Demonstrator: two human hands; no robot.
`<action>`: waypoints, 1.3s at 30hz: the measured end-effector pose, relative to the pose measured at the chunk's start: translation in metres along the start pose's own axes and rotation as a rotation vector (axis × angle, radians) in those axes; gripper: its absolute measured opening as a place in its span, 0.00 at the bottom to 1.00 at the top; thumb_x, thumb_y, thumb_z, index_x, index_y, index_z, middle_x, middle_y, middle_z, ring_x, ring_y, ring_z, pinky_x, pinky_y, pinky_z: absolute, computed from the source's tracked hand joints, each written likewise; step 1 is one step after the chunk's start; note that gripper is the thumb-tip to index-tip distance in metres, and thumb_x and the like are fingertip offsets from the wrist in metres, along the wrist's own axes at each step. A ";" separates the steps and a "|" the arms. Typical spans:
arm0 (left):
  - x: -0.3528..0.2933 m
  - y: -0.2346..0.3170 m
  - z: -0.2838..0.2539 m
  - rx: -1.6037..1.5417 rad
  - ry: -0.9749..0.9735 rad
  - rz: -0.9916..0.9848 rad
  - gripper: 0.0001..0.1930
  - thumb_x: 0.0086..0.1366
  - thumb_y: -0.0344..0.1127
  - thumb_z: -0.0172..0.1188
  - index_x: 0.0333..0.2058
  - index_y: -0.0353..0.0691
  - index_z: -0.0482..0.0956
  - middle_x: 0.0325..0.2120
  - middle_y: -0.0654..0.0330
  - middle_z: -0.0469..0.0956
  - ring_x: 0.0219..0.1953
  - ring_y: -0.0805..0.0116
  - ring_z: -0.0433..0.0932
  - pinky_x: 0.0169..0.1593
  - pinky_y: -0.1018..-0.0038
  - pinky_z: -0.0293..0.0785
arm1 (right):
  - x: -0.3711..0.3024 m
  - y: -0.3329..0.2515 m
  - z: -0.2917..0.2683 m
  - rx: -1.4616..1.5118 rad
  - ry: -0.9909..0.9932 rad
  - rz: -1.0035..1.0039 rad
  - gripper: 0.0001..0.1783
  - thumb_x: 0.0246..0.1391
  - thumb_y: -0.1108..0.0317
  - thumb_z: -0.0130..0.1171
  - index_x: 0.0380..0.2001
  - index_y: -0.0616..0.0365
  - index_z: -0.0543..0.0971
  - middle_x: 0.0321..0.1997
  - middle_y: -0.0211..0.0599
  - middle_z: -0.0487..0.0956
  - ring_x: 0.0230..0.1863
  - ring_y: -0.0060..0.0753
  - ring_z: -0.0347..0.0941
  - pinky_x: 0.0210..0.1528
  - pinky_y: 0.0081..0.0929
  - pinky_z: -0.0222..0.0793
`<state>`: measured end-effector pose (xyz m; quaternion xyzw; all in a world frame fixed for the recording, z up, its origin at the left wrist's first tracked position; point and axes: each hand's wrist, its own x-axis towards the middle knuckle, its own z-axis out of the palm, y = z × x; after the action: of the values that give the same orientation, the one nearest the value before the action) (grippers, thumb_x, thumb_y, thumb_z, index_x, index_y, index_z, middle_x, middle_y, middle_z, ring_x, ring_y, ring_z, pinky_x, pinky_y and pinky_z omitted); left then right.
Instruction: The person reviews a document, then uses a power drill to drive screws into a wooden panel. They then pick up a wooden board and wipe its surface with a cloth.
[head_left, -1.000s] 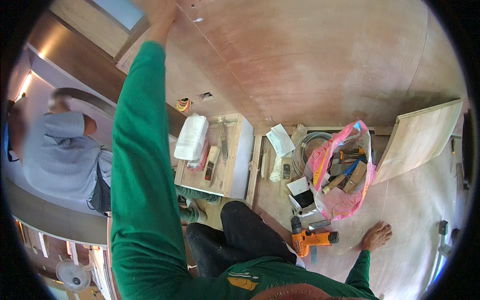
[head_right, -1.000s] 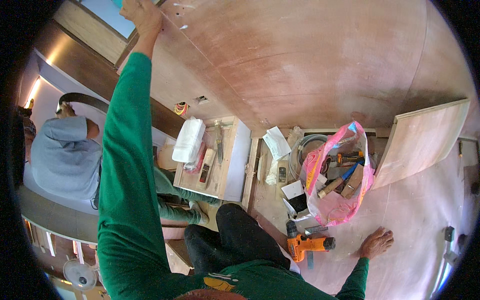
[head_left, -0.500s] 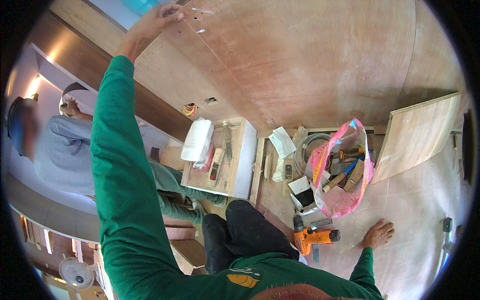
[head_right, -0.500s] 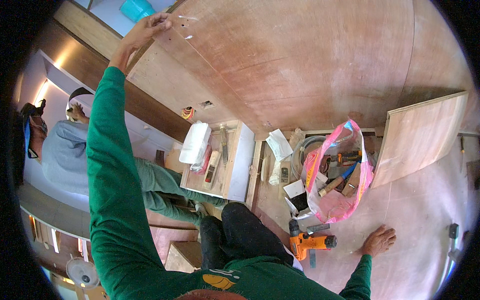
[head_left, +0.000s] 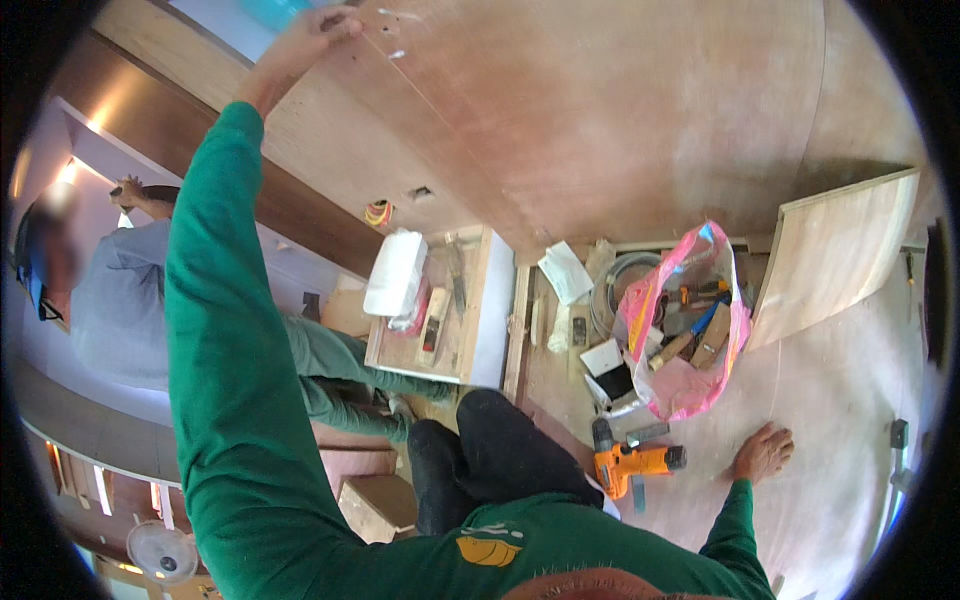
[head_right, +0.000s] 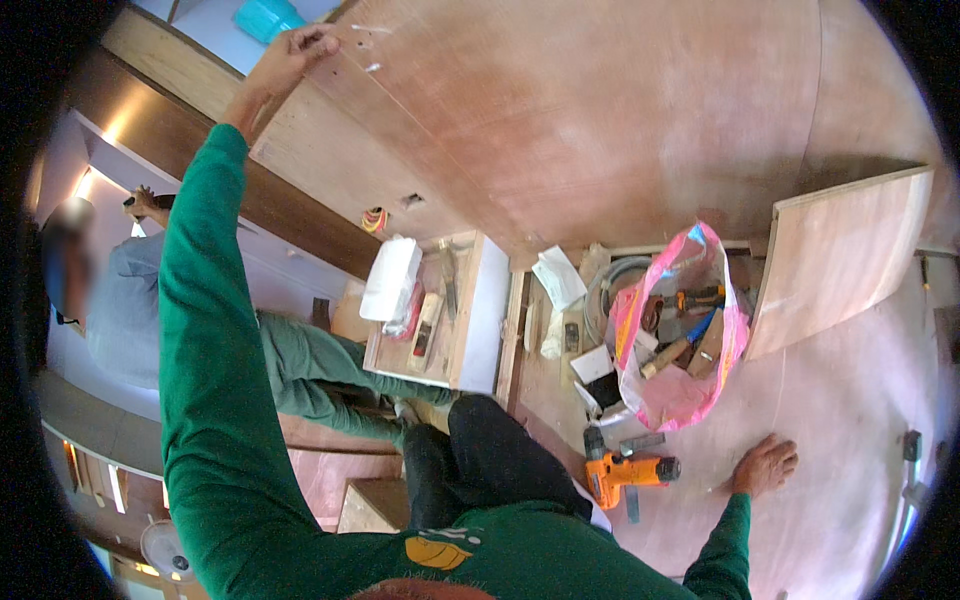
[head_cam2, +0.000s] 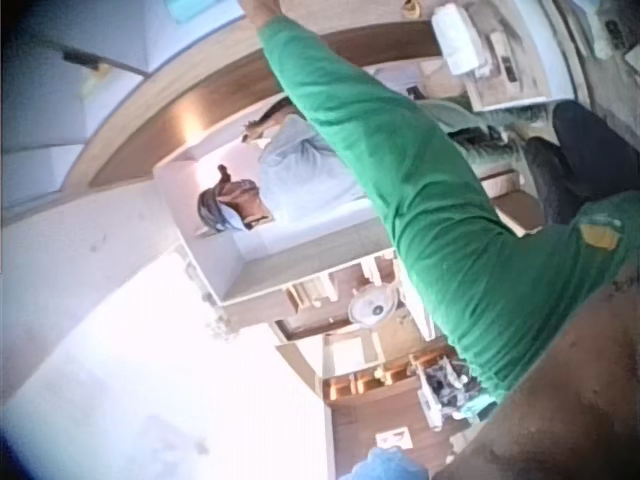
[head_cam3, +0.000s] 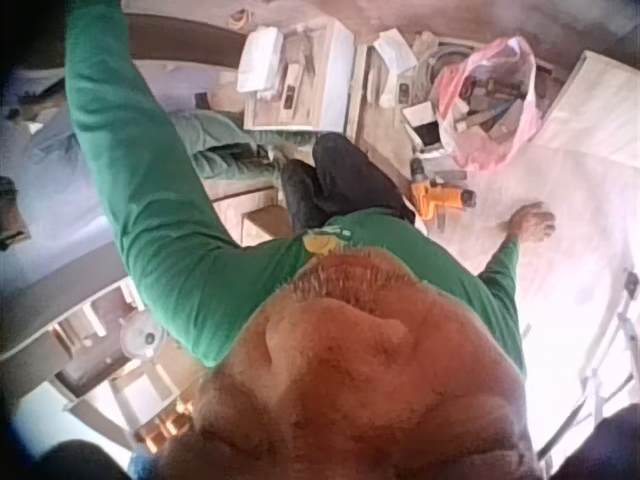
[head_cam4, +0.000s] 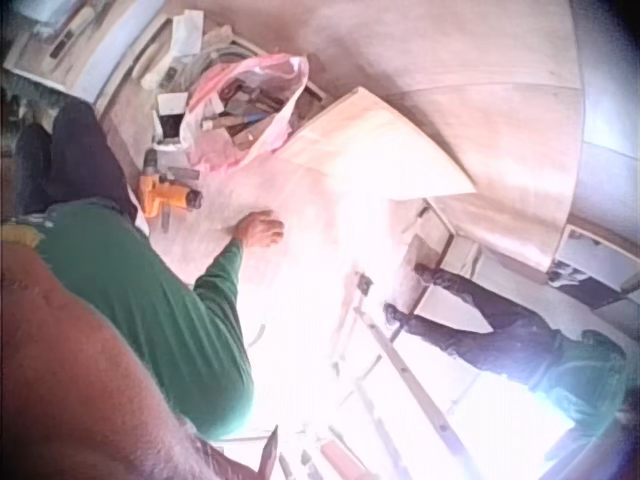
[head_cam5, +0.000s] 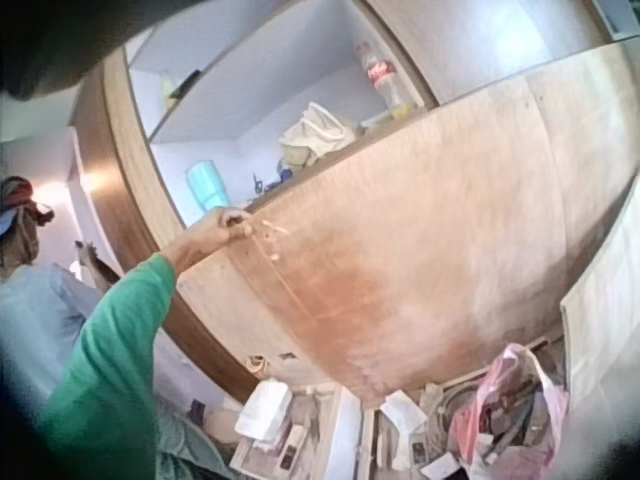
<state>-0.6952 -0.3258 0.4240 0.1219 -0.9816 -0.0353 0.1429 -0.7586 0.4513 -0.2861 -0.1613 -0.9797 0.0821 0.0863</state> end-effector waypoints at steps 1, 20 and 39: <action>0.002 0.002 -0.002 0.006 -0.022 -0.011 0.30 0.71 0.54 0.69 0.57 0.32 0.81 0.48 0.65 0.82 0.53 0.75 0.75 0.57 0.73 0.74 | 0.002 0.000 0.002 -0.029 0.006 0.002 0.35 0.74 0.38 0.43 0.66 0.56 0.68 0.66 0.52 0.71 0.66 0.60 0.67 0.60 0.64 0.68; 0.023 0.117 0.089 -0.209 0.833 -0.430 0.37 0.78 0.67 0.39 0.46 0.37 0.86 0.33 0.48 0.87 0.42 0.44 0.85 0.54 0.50 0.75 | -0.002 -0.003 -0.020 0.029 -0.070 0.050 0.35 0.74 0.38 0.42 0.66 0.57 0.68 0.68 0.52 0.69 0.68 0.59 0.65 0.60 0.64 0.68; -0.104 0.065 0.076 0.186 1.054 0.242 0.33 0.84 0.57 0.37 0.55 0.29 0.79 0.50 0.49 0.78 0.52 0.55 0.77 0.60 0.61 0.70 | -0.005 -0.011 -0.028 0.021 -0.076 0.013 0.33 0.73 0.39 0.44 0.63 0.57 0.68 0.65 0.53 0.70 0.66 0.60 0.67 0.58 0.64 0.69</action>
<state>-0.6357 -0.2348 0.3295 0.0214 -0.7831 0.1341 0.6068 -0.7522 0.4430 -0.2578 -0.1633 -0.9803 0.0988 0.0502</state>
